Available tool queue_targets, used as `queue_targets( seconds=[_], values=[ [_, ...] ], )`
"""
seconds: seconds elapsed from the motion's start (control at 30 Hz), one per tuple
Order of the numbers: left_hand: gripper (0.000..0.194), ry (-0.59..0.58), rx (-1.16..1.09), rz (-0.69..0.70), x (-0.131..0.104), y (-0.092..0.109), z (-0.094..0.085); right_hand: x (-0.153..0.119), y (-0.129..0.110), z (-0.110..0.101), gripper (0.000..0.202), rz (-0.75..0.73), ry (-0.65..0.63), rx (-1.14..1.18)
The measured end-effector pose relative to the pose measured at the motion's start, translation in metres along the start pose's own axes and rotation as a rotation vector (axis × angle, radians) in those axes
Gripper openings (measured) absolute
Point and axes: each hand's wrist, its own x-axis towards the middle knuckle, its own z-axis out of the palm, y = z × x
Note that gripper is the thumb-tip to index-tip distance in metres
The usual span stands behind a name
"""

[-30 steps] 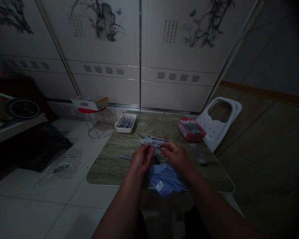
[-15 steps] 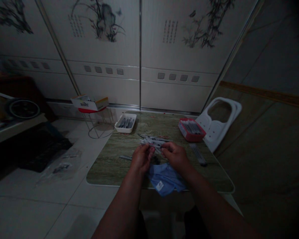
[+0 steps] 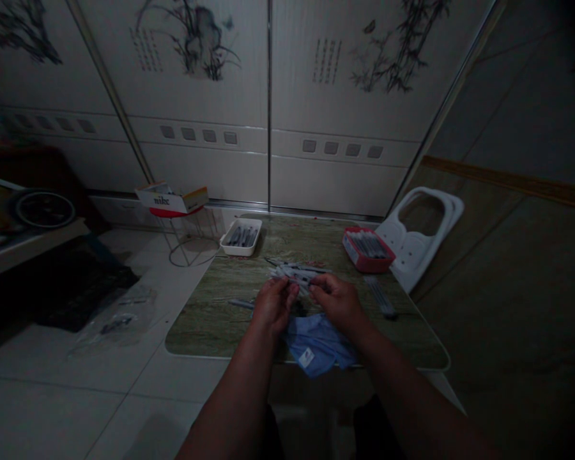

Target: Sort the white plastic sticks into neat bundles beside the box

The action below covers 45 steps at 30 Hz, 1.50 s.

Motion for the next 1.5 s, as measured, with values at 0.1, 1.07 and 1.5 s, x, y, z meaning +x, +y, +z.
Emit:
queue_targets(
  seconds=[0.1, 1.07, 1.5],
  values=[
    [0.012, -0.003, 0.001, 0.001, -0.002, 0.001, 0.002, 0.000, -0.002, 0.001, 0.021, 0.024, -0.015, 0.073],
    [0.025, -0.114, 0.087, 0.046, -0.008, -0.010, 0.006, -0.005, 0.001, -0.005, 0.035, -0.075, 0.091, -0.245],
    [0.016, -0.140, 0.095, -0.020, -0.009, -0.004, 0.005, -0.011, 0.013, -0.005, 0.036, 0.056, 0.047, 0.118]
  ],
)
